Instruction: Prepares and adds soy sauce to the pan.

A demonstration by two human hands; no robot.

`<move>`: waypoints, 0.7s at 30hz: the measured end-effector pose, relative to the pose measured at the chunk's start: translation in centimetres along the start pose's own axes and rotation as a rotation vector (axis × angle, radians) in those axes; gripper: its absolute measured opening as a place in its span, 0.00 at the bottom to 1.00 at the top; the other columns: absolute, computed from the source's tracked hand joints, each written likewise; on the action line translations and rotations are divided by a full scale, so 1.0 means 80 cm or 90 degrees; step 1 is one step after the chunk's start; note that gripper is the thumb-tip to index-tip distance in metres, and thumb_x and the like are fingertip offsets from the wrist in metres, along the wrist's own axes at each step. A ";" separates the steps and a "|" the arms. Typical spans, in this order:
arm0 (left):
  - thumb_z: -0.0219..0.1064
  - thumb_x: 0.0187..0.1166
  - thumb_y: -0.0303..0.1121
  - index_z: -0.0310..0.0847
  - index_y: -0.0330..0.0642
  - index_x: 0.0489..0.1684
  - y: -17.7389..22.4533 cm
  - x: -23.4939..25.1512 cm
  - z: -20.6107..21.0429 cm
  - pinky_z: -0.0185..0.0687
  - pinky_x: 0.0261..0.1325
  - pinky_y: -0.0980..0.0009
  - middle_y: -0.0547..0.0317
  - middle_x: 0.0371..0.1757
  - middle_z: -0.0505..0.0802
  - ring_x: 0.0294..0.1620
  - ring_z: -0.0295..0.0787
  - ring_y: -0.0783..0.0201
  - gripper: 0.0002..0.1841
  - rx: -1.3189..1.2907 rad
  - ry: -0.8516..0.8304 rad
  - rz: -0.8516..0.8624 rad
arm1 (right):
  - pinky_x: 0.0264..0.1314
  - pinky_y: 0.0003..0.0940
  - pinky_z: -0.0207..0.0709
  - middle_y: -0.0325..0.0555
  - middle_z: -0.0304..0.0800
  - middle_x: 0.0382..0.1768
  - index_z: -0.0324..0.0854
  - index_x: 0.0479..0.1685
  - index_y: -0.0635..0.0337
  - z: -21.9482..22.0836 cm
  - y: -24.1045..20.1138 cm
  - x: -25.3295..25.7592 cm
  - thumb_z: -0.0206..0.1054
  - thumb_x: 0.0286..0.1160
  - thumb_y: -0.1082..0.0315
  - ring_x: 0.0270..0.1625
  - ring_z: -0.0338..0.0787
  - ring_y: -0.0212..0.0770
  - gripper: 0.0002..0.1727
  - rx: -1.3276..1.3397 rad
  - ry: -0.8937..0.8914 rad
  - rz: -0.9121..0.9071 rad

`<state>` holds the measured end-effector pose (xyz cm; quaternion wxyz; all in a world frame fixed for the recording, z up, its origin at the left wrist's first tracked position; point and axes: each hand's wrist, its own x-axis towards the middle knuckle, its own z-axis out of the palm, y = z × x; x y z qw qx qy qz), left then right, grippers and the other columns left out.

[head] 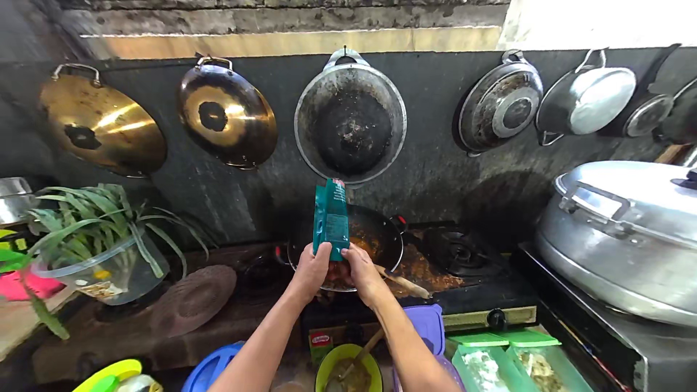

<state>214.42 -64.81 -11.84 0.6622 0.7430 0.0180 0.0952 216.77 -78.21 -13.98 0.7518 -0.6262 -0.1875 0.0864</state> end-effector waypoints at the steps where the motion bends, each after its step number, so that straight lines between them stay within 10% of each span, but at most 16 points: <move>1: 0.48 0.92 0.44 0.82 0.40 0.50 -0.001 -0.004 0.005 0.86 0.35 0.65 0.55 0.31 0.90 0.29 0.88 0.63 0.19 -0.032 0.014 0.020 | 0.25 0.28 0.71 0.39 0.79 0.22 0.83 0.53 0.59 0.007 0.001 0.001 0.44 0.91 0.57 0.21 0.74 0.31 0.22 -0.022 0.052 -0.030; 6: 0.58 0.84 0.40 0.83 0.39 0.53 -0.010 -0.013 0.027 0.89 0.43 0.67 0.60 0.35 0.93 0.36 0.91 0.68 0.15 -0.069 0.093 0.117 | 0.36 0.41 0.82 0.47 0.87 0.31 0.86 0.48 0.62 0.036 0.012 0.002 0.41 0.93 0.58 0.32 0.87 0.38 0.26 -0.136 0.233 -0.148; 12: 0.50 0.88 0.41 0.82 0.36 0.48 -0.021 -0.012 0.022 0.83 0.40 0.65 0.58 0.30 0.88 0.31 0.85 0.67 0.19 0.064 0.153 0.089 | 0.37 0.51 0.82 0.44 0.86 0.26 0.86 0.41 0.57 0.011 0.034 0.008 0.45 0.92 0.54 0.31 0.88 0.42 0.24 -0.326 0.146 -0.155; 21: 0.50 0.91 0.42 0.81 0.41 0.51 -0.020 -0.014 0.011 0.79 0.21 0.74 0.56 0.23 0.89 0.17 0.81 0.68 0.17 -0.160 0.062 0.051 | 0.29 0.33 0.81 0.46 0.89 0.30 0.86 0.52 0.60 0.018 0.008 0.001 0.49 0.89 0.59 0.26 0.86 0.36 0.20 0.008 0.035 -0.082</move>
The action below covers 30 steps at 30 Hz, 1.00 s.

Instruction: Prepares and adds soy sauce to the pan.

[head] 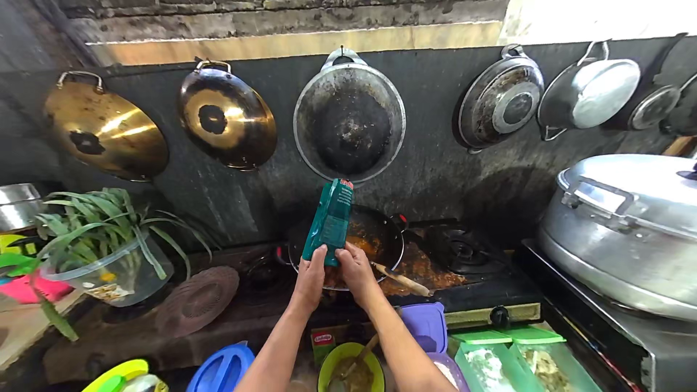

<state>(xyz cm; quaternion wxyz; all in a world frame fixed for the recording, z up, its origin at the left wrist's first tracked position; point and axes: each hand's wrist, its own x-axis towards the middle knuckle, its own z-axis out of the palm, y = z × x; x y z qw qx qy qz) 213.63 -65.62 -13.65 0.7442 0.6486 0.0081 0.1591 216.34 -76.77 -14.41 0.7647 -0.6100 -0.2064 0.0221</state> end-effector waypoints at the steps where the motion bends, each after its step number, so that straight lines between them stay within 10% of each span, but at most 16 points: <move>1: 0.52 0.91 0.42 0.81 0.42 0.52 -0.001 0.000 0.001 0.78 0.21 0.74 0.57 0.23 0.88 0.16 0.80 0.69 0.16 -0.020 0.003 0.000 | 0.26 0.33 0.81 0.46 0.88 0.26 0.86 0.46 0.61 0.010 0.003 -0.001 0.49 0.90 0.59 0.24 0.85 0.35 0.21 0.027 0.039 -0.005; 7: 0.50 0.92 0.39 0.81 0.38 0.57 0.016 0.006 -0.008 0.85 0.32 0.65 0.54 0.33 0.91 0.28 0.87 0.64 0.17 0.177 0.057 -0.013 | 0.27 0.45 0.81 0.41 0.83 0.18 0.81 0.25 0.55 0.023 0.034 0.006 0.45 0.92 0.50 0.22 0.85 0.40 0.29 -0.291 0.157 -0.088; 11: 0.46 0.93 0.38 0.80 0.37 0.58 0.029 0.006 -0.030 0.90 0.32 0.62 0.51 0.33 0.93 0.27 0.91 0.60 0.18 0.192 -0.002 -0.022 | 0.36 0.38 0.85 0.45 0.88 0.37 0.69 0.78 0.56 0.021 0.012 0.002 0.50 0.91 0.50 0.30 0.87 0.38 0.26 -0.073 -0.029 0.057; 15: 0.39 0.94 0.37 0.77 0.35 0.56 0.031 0.003 -0.046 0.88 0.23 0.63 0.45 0.25 0.91 0.17 0.87 0.57 0.20 0.099 -0.134 -0.108 | 0.19 0.28 0.74 0.43 0.81 0.19 0.76 0.53 0.57 0.031 0.013 0.000 0.47 0.89 0.51 0.15 0.78 0.33 0.20 0.265 -0.134 0.120; 20: 0.44 0.96 0.37 0.76 0.35 0.56 0.040 -0.005 -0.040 0.83 0.19 0.68 0.48 0.20 0.87 0.14 0.83 0.60 0.17 0.134 -0.081 -0.192 | 0.13 0.27 0.72 0.41 0.74 0.12 0.76 0.47 0.59 0.053 0.024 -0.005 0.42 0.93 0.53 0.10 0.74 0.33 0.22 0.250 -0.047 0.112; 28: 0.52 0.92 0.43 0.82 0.39 0.47 0.025 -0.015 -0.024 0.72 0.20 0.66 0.55 0.19 0.80 0.14 0.73 0.63 0.18 0.241 0.056 -0.115 | 0.27 0.33 0.83 0.49 0.95 0.46 0.81 0.58 0.52 0.065 -0.003 0.006 0.39 0.93 0.43 0.34 0.93 0.40 0.29 0.297 0.077 0.225; 30: 0.51 0.94 0.42 0.80 0.38 0.44 0.029 -0.015 -0.024 0.72 0.18 0.67 0.56 0.18 0.79 0.13 0.71 0.63 0.18 0.239 0.063 -0.131 | 0.21 0.31 0.79 0.50 0.95 0.44 0.81 0.59 0.51 0.062 -0.004 0.010 0.39 0.92 0.39 0.28 0.90 0.38 0.31 0.310 0.046 0.247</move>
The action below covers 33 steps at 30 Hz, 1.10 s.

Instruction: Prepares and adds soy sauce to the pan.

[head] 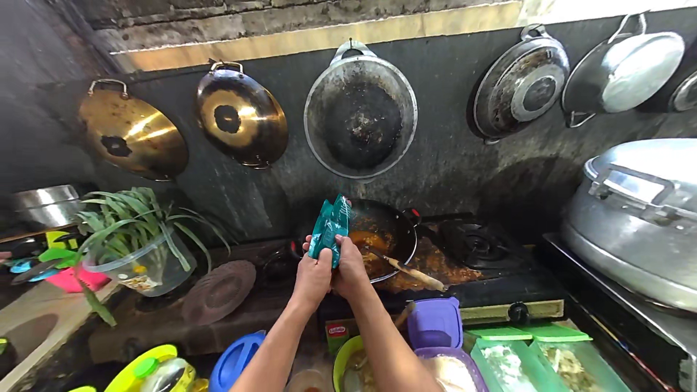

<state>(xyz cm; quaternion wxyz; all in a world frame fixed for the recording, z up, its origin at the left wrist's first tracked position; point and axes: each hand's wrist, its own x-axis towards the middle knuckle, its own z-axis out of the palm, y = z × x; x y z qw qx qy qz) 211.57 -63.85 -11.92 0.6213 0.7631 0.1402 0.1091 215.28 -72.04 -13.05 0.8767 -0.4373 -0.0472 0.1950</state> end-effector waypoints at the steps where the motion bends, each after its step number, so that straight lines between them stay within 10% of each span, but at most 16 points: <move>1: 0.50 0.94 0.42 0.79 0.38 0.43 0.001 0.000 -0.001 0.72 0.18 0.68 0.55 0.17 0.78 0.12 0.71 0.63 0.18 -0.003 0.001 -0.011 | 0.16 0.29 0.75 0.50 0.93 0.38 0.81 0.58 0.51 -0.002 0.001 0.002 0.39 0.91 0.37 0.21 0.86 0.37 0.32 -0.007 -0.012 0.010; 4: 0.48 0.94 0.42 0.76 0.37 0.43 0.002 0.001 -0.003 0.73 0.17 0.68 0.56 0.16 0.77 0.11 0.72 0.63 0.18 0.010 0.011 -0.036 | 0.13 0.30 0.73 0.48 0.83 0.23 0.79 0.56 0.54 -0.006 0.003 -0.002 0.38 0.90 0.34 0.14 0.78 0.37 0.35 0.007 -0.052 0.038; 10: 0.54 0.91 0.41 0.81 0.35 0.44 0.005 -0.004 -0.004 0.81 0.23 0.62 0.53 0.21 0.83 0.15 0.79 0.61 0.18 0.148 0.014 -0.018 | 0.40 0.36 0.86 0.48 0.91 0.40 0.82 0.54 0.59 0.001 0.013 -0.008 0.50 0.95 0.57 0.38 0.91 0.39 0.18 0.108 0.063 -0.095; 24: 0.56 0.89 0.41 0.85 0.39 0.38 0.008 -0.014 -0.018 0.83 0.36 0.55 0.53 0.26 0.86 0.26 0.85 0.58 0.17 0.303 0.002 0.030 | 0.43 0.43 0.83 0.49 0.90 0.47 0.82 0.61 0.54 0.027 0.001 0.013 0.54 0.89 0.43 0.44 0.90 0.43 0.25 0.093 0.225 0.009; 28: 0.53 0.92 0.42 0.82 0.35 0.42 0.006 -0.005 -0.028 0.82 0.25 0.61 0.52 0.22 0.84 0.17 0.81 0.60 0.19 0.216 0.013 -0.030 | 0.47 0.38 0.85 0.44 0.90 0.51 0.79 0.69 0.48 0.019 0.007 0.015 0.53 0.90 0.41 0.48 0.90 0.39 0.25 0.112 0.095 -0.009; 33: 0.51 0.93 0.43 0.78 0.34 0.49 0.003 0.009 -0.042 0.79 0.21 0.66 0.55 0.19 0.80 0.13 0.75 0.62 0.19 0.168 -0.061 -0.084 | 0.44 0.34 0.87 0.45 0.91 0.43 0.78 0.59 0.57 0.002 0.006 0.018 0.69 0.81 0.67 0.40 0.91 0.37 0.12 0.133 -0.039 0.042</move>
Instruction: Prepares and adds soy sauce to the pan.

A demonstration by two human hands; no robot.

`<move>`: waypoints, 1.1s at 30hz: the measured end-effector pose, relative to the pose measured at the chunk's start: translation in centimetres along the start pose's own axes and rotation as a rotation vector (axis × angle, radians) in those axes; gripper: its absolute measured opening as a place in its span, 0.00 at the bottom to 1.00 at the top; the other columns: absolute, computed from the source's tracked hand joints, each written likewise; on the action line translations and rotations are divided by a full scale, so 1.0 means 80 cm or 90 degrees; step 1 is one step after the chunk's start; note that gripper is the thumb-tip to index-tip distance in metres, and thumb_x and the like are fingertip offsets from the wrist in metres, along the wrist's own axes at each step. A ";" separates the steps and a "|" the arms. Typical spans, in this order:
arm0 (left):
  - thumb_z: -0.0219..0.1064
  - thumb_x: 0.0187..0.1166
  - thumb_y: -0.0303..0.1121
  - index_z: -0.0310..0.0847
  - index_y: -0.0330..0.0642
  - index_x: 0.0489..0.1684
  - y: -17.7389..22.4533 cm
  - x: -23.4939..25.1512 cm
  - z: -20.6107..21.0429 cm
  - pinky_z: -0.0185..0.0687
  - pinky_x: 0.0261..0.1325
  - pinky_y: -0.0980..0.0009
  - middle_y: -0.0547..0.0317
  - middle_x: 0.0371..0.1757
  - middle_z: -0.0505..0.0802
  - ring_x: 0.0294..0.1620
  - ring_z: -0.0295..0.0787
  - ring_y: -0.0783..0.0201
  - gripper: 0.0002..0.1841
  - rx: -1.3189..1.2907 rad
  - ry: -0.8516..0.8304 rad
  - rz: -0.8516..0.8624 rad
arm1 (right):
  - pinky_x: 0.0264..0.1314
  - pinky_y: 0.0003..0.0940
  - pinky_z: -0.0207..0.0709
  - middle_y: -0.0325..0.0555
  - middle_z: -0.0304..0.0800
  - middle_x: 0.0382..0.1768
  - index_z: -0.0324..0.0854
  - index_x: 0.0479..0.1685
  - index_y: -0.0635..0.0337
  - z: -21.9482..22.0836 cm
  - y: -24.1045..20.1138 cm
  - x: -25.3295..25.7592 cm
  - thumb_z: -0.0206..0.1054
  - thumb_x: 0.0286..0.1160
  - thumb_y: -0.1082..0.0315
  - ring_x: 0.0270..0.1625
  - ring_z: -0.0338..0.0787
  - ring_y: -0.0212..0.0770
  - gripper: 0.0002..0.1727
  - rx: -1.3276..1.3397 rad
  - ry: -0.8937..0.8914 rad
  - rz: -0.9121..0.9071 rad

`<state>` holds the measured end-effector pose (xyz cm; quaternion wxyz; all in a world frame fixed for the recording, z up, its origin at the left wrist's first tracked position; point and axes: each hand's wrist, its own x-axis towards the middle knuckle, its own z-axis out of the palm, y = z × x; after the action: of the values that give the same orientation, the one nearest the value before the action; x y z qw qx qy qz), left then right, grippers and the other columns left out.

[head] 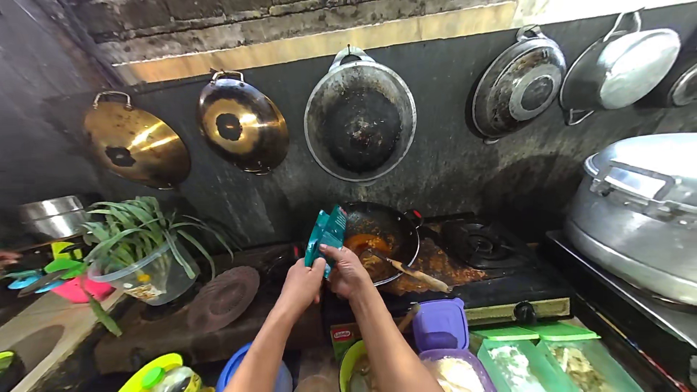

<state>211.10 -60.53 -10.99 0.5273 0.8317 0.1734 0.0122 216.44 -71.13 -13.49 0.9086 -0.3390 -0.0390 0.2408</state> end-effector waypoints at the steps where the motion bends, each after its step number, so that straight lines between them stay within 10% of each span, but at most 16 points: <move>1: 0.51 0.93 0.43 0.78 0.35 0.49 0.001 -0.002 0.003 0.79 0.20 0.67 0.55 0.19 0.80 0.12 0.76 0.63 0.19 0.009 -0.009 -0.002 | 0.42 0.34 0.87 0.46 0.91 0.42 0.79 0.59 0.57 -0.001 -0.002 0.001 0.70 0.80 0.67 0.39 0.91 0.38 0.13 -0.006 0.024 -0.006; 12: 0.45 0.96 0.40 0.77 0.34 0.47 0.007 -0.013 0.003 0.87 0.25 0.67 0.56 0.18 0.83 0.15 0.83 0.63 0.19 -0.078 -0.076 0.019 | 0.51 0.39 0.88 0.45 0.91 0.51 0.76 0.69 0.51 -0.002 -0.008 0.004 0.60 0.89 0.50 0.49 0.92 0.39 0.20 0.003 0.040 -0.072; 16: 0.59 0.88 0.36 0.73 0.42 0.76 0.014 -0.012 -0.057 0.93 0.51 0.57 0.44 0.52 0.95 0.47 0.96 0.50 0.20 -0.083 -0.193 0.072 | 0.51 0.37 0.88 0.44 0.92 0.50 0.79 0.67 0.51 -0.011 -0.015 -0.001 0.62 0.88 0.51 0.48 0.93 0.38 0.19 -0.096 -0.013 -0.079; 21: 0.62 0.88 0.36 0.85 0.40 0.58 0.028 0.019 -0.050 0.93 0.50 0.56 0.53 0.44 0.96 0.43 0.95 0.59 0.12 0.081 -0.122 0.208 | 0.51 0.43 0.89 0.48 0.94 0.45 0.82 0.62 0.55 -0.002 0.005 0.001 0.65 0.85 0.50 0.45 0.94 0.41 0.20 -0.103 -0.012 -0.096; 29: 0.54 0.92 0.40 0.85 0.38 0.44 0.057 0.012 -0.003 0.83 0.47 0.36 0.41 0.35 0.92 0.43 0.92 0.39 0.17 0.423 0.191 0.180 | 0.58 0.40 0.85 0.50 0.92 0.53 0.80 0.68 0.57 0.004 0.010 -0.007 0.59 0.90 0.58 0.52 0.92 0.42 0.17 -0.086 0.004 -0.110; 33: 0.56 0.91 0.40 0.84 0.37 0.43 0.065 0.018 -0.002 0.83 0.47 0.36 0.42 0.35 0.91 0.43 0.91 0.40 0.16 0.444 0.120 0.181 | 0.50 0.41 0.87 0.52 0.92 0.45 0.83 0.59 0.62 0.000 0.014 0.002 0.53 0.94 0.58 0.45 0.92 0.43 0.18 -0.075 0.110 -0.149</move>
<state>213.89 -61.96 -6.60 0.1876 0.9720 0.0976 0.1020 216.09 -70.34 -14.27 0.9089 -0.4046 -0.0141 0.1004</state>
